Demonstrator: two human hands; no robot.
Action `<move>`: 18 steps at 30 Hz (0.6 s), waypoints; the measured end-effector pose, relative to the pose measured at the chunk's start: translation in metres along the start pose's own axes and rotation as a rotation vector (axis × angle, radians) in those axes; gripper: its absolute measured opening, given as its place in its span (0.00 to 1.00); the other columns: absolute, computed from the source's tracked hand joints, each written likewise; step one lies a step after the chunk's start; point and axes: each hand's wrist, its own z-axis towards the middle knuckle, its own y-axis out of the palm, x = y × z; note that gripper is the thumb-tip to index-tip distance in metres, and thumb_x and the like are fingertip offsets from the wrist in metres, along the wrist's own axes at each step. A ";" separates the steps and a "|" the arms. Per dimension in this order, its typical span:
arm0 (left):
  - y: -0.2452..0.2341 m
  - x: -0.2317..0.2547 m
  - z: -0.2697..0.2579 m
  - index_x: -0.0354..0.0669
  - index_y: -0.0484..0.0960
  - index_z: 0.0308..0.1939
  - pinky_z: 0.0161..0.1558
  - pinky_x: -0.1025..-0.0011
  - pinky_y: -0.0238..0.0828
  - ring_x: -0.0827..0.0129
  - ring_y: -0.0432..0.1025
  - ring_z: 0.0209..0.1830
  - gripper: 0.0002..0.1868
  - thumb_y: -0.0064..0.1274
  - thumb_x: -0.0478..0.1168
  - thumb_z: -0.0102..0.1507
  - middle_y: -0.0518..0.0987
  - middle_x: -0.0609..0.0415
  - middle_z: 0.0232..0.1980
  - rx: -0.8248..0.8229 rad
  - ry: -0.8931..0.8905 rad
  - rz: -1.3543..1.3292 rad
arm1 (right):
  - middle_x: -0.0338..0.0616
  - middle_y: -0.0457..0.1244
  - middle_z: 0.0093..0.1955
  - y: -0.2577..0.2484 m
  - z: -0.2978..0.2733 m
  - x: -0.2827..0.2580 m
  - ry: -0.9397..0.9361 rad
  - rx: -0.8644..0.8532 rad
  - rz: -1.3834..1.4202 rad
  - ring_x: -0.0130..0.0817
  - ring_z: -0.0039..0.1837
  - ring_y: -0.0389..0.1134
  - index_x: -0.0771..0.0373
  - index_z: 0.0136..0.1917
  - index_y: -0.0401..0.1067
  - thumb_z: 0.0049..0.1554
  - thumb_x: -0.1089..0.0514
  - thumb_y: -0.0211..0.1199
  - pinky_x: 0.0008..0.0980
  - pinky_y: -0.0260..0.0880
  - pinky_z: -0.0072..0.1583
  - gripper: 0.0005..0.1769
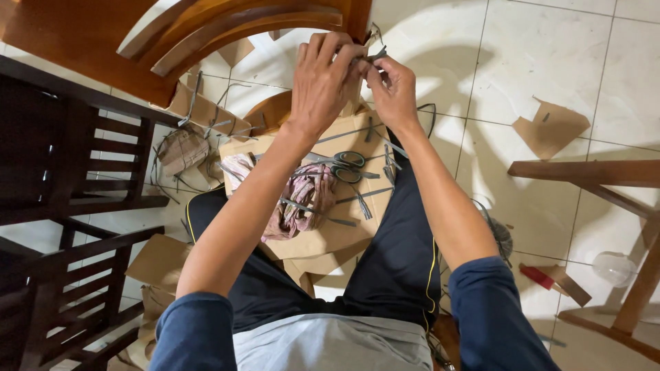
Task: Wrapping the legs of a wooden chair with cardboard and securing them with ties.
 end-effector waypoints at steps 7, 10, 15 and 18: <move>0.008 -0.011 -0.017 0.45 0.82 0.43 0.47 0.68 0.62 0.66 0.64 0.44 0.10 0.66 0.40 0.61 0.71 0.60 0.48 -0.026 -0.022 0.058 | 0.36 0.63 0.36 -0.008 0.006 -0.005 0.017 -0.065 -0.002 0.21 0.36 0.55 0.66 0.45 0.77 0.66 0.62 0.61 0.21 0.57 0.42 0.08; 0.014 -0.016 -0.028 0.49 0.84 0.36 0.43 0.71 0.61 0.69 0.62 0.41 0.02 0.62 0.38 0.63 0.70 0.61 0.43 -0.027 -0.002 0.091 | 0.42 0.68 0.42 -0.009 0.008 -0.005 0.017 -0.117 0.040 0.25 0.41 0.62 0.66 0.50 0.77 0.66 0.60 0.59 0.23 0.67 0.46 0.09; 0.015 -0.022 -0.026 0.43 0.85 0.41 0.48 0.63 0.59 0.62 0.62 0.45 0.15 0.42 0.44 0.67 0.74 0.53 0.42 0.013 -0.150 -0.160 | 0.38 0.66 0.41 -0.017 0.012 -0.001 0.037 -0.195 0.100 0.23 0.41 0.62 0.63 0.47 0.73 0.64 0.64 0.64 0.22 0.66 0.48 0.03; 0.015 -0.027 -0.017 0.44 0.86 0.35 0.44 0.68 0.58 0.66 0.60 0.41 0.07 0.58 0.41 0.66 0.74 0.59 0.39 0.000 -0.037 0.037 | 0.39 0.65 0.43 -0.017 0.011 -0.011 0.076 -0.223 0.168 0.25 0.44 0.61 0.64 0.47 0.72 0.63 0.66 0.64 0.25 0.67 0.52 0.03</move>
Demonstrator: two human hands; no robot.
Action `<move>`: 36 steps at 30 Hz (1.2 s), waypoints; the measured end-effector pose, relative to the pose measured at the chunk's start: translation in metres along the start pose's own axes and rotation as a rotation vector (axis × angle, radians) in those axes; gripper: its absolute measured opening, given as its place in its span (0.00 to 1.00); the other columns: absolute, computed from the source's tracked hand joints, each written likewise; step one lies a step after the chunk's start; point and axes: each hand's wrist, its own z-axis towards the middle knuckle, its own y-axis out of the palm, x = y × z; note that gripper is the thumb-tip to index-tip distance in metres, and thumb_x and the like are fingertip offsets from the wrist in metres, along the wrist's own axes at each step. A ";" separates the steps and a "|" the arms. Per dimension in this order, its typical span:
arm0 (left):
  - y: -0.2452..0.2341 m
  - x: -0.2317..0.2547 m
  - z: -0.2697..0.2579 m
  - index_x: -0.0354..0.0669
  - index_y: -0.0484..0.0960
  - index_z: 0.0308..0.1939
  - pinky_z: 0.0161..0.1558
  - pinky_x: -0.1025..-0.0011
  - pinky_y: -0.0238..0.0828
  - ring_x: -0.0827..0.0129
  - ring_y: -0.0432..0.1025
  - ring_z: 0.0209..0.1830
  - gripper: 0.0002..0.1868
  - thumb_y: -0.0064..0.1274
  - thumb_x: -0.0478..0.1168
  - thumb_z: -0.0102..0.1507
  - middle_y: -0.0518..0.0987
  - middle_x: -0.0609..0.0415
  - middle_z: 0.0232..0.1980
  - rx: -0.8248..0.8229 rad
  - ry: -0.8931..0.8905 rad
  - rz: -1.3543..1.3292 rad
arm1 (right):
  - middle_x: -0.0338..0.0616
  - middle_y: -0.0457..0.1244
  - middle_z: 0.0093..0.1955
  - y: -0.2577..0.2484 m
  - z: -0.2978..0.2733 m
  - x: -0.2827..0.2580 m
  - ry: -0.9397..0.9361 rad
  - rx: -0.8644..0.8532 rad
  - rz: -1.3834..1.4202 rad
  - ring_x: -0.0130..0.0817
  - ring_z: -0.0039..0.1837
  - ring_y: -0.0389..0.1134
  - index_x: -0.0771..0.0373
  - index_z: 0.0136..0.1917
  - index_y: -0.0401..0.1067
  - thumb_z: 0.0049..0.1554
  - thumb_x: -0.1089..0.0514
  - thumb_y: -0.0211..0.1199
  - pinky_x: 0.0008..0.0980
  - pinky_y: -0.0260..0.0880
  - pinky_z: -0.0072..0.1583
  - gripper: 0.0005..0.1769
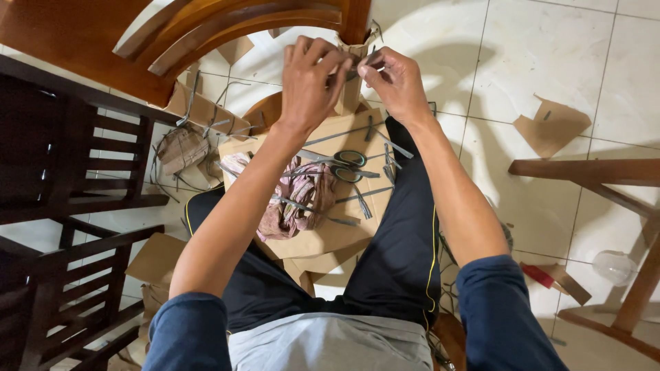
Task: Wrapping the legs of a wooden chair with cardboard and securing them with ties.
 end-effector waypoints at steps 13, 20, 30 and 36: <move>0.016 0.010 0.001 0.46 0.83 0.35 0.46 0.66 0.58 0.64 0.61 0.41 0.08 0.66 0.40 0.56 0.69 0.57 0.41 -0.060 -0.020 0.038 | 0.44 0.68 0.47 0.023 -0.003 -0.003 -0.563 0.270 -0.778 0.37 0.48 0.65 0.67 0.46 0.71 0.45 0.79 0.70 0.34 0.68 0.50 0.18; 0.020 0.030 -0.001 0.39 0.84 0.27 0.34 0.69 0.66 0.67 0.66 0.29 0.11 0.56 0.43 0.59 0.75 0.53 0.30 0.060 -0.540 -0.249 | 0.43 0.67 0.48 0.036 0.006 0.029 -0.689 0.552 -0.808 0.35 0.44 0.68 0.65 0.46 0.69 0.51 0.73 0.73 0.33 0.72 0.44 0.15; 0.013 0.030 0.005 0.35 0.89 0.27 0.26 0.82 0.63 0.80 0.62 0.22 0.08 0.65 0.38 0.57 0.75 0.62 0.23 -0.021 -1.205 -0.887 | 0.40 0.68 0.46 0.027 0.007 0.021 -0.788 0.458 -0.847 0.34 0.45 0.67 0.65 0.42 0.69 0.50 0.74 0.74 0.34 0.70 0.44 0.15; 0.023 0.041 0.009 0.35 0.88 0.30 0.26 0.81 0.67 0.78 0.67 0.22 0.05 0.63 0.35 0.54 0.80 0.58 0.26 0.042 -1.289 -0.745 | 0.38 0.70 0.48 0.022 0.006 0.024 -0.790 0.433 -0.900 0.33 0.45 0.68 0.63 0.43 0.71 0.50 0.74 0.74 0.31 0.72 0.43 0.15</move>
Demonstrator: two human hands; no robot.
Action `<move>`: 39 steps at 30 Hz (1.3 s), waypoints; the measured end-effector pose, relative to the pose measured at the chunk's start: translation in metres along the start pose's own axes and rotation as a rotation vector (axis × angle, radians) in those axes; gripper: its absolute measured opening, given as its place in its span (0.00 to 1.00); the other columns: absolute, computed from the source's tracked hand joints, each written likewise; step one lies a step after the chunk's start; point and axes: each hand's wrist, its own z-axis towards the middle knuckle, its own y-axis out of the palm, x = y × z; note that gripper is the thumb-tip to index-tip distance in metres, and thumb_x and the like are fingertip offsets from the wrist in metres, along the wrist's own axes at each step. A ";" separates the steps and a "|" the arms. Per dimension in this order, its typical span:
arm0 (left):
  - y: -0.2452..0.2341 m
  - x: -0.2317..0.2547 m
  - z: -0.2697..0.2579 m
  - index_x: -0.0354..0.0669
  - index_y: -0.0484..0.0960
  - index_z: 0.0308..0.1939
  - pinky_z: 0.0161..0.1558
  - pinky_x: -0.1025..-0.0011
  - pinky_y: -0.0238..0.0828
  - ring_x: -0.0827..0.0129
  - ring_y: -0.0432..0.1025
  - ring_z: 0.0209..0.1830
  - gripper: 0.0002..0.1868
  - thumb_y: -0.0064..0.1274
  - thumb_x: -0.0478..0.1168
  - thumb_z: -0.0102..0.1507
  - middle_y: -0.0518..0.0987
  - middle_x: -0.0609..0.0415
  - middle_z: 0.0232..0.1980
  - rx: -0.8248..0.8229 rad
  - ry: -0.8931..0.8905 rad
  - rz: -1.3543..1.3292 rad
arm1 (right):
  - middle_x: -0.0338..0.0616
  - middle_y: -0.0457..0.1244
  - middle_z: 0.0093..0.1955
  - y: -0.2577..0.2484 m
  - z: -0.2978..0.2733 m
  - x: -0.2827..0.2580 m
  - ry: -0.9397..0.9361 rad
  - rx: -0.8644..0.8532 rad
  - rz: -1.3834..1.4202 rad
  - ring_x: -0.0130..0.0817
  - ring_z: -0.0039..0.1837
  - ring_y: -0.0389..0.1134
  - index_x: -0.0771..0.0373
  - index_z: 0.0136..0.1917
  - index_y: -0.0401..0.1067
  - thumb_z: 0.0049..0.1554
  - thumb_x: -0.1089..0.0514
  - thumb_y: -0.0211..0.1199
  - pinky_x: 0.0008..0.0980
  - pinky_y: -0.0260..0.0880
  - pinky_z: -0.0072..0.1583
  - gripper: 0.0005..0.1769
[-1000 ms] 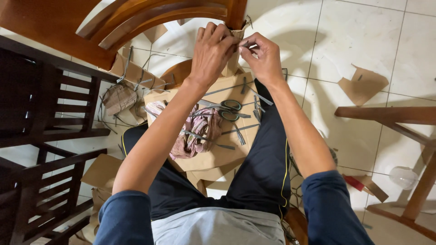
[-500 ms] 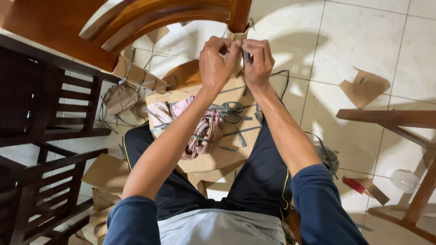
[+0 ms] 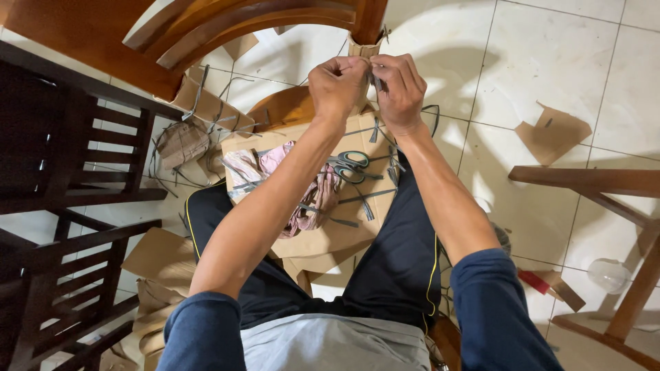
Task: Wrapping the legs of a wooden chair with cardboard and securing them with ties.
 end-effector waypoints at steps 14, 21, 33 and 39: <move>-0.030 -0.021 0.003 0.37 0.80 0.51 0.33 0.77 0.74 0.72 0.73 0.35 0.15 0.51 0.43 0.65 0.79 0.54 0.39 -0.075 0.296 0.019 | 0.42 0.56 0.76 -0.008 -0.049 -0.002 0.658 -0.125 0.225 0.36 0.62 0.68 0.56 0.73 0.54 0.63 0.62 0.67 0.31 0.74 0.55 0.31; -0.152 -0.121 -0.017 0.45 0.75 0.56 0.43 0.74 0.72 0.73 0.72 0.42 0.13 0.53 0.34 0.67 0.76 0.57 0.46 0.062 0.487 0.157 | 0.53 0.59 0.64 -0.029 -0.094 -0.118 0.537 -0.272 0.253 0.51 0.67 0.61 0.69 0.61 0.64 0.53 0.76 0.56 0.44 0.61 0.70 0.23; -0.249 -0.178 -0.083 0.53 0.87 0.46 0.49 0.63 0.74 0.59 0.72 0.51 0.14 0.64 0.36 0.57 0.78 0.59 0.48 0.063 0.607 0.973 | 0.44 0.64 0.57 -0.015 -0.167 -0.143 0.322 -0.451 0.169 0.45 0.58 0.64 0.61 0.55 0.73 0.60 0.69 0.56 0.40 0.64 0.60 0.12; -0.229 -0.212 -0.067 0.63 0.84 0.38 0.49 0.66 0.69 0.68 0.73 0.48 0.05 0.65 0.45 0.61 0.79 0.71 0.38 0.087 0.550 0.880 | 0.50 0.65 0.58 -0.031 -0.154 -0.158 0.314 -0.305 0.210 0.51 0.58 0.67 0.65 0.56 0.75 0.62 0.71 0.51 0.45 0.66 0.61 0.14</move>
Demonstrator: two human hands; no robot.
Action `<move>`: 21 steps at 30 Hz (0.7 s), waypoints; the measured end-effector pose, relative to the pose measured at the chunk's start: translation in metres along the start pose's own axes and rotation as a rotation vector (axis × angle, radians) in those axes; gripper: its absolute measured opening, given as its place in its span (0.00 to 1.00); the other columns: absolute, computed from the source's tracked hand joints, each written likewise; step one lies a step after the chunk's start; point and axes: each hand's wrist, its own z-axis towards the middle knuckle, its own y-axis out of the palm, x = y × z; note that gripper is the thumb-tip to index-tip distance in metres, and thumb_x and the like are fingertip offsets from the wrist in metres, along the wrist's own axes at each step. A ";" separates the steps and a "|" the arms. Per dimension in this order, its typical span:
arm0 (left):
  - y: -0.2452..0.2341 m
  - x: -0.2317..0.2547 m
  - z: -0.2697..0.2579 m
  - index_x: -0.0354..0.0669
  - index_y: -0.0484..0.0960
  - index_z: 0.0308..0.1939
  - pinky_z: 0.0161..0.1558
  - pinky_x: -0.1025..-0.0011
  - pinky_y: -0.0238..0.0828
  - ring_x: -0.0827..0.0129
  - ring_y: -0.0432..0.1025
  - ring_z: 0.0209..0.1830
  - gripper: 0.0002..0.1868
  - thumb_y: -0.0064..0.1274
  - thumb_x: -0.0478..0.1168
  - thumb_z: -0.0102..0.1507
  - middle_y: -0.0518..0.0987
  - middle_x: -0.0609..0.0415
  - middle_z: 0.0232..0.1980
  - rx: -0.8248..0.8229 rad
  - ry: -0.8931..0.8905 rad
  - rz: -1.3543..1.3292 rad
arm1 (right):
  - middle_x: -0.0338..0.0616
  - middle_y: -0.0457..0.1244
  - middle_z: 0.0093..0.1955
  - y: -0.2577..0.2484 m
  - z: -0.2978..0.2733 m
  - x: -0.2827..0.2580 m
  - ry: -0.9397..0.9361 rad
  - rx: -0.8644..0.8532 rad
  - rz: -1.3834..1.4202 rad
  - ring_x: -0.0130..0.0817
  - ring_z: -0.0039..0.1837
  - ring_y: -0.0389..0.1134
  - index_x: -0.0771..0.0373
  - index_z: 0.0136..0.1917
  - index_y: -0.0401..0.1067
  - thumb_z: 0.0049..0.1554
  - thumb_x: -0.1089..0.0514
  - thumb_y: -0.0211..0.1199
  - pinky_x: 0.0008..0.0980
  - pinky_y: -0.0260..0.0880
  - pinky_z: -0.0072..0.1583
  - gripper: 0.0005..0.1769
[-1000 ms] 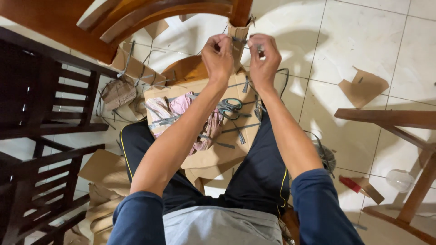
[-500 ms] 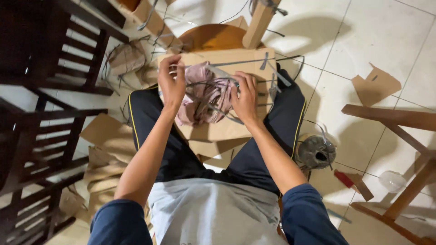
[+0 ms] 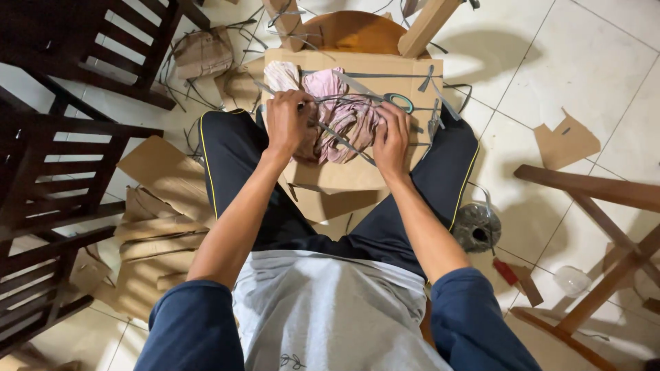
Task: Wrapping the legs of a wooden chair with cardboard and securing them with ties.
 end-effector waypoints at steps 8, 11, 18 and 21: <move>-0.015 0.048 0.011 0.51 0.84 0.43 0.53 0.62 0.72 0.62 0.79 0.47 0.06 0.64 0.39 0.63 0.84 0.56 0.38 0.008 -0.109 -0.617 | 0.47 0.67 0.57 -0.015 -0.013 0.002 0.232 0.238 0.051 0.48 0.59 0.68 0.63 0.59 0.73 0.62 0.71 0.51 0.43 0.67 0.61 0.16; -0.009 0.061 0.018 0.45 0.83 0.45 0.46 0.70 0.75 0.70 0.78 0.42 0.06 0.63 0.36 0.64 0.83 0.56 0.37 0.020 -0.212 -0.925 | 0.46 0.67 0.56 -0.013 -0.018 0.008 0.340 0.306 0.071 0.46 0.59 0.70 0.62 0.59 0.73 0.61 0.72 0.52 0.40 0.70 0.60 0.16; -0.050 0.101 0.030 0.41 0.80 0.49 0.35 0.80 0.67 0.78 0.72 0.35 0.08 0.53 0.40 0.70 0.81 0.57 0.39 -0.104 -0.459 -1.353 | 0.48 0.65 0.55 -0.028 -0.006 -0.008 0.381 0.294 0.101 0.41 0.55 0.67 0.67 0.58 0.69 0.59 0.73 0.50 0.36 0.67 0.61 0.15; -0.065 0.120 0.033 0.42 0.81 0.46 0.25 0.80 0.55 0.80 0.60 0.24 0.05 0.51 0.37 0.70 0.75 0.59 0.32 -0.104 -0.278 -1.090 | 0.51 0.63 0.59 -0.044 0.009 -0.030 0.267 0.289 0.066 0.44 0.58 0.66 0.68 0.59 0.67 0.61 0.71 0.50 0.38 0.67 0.62 0.13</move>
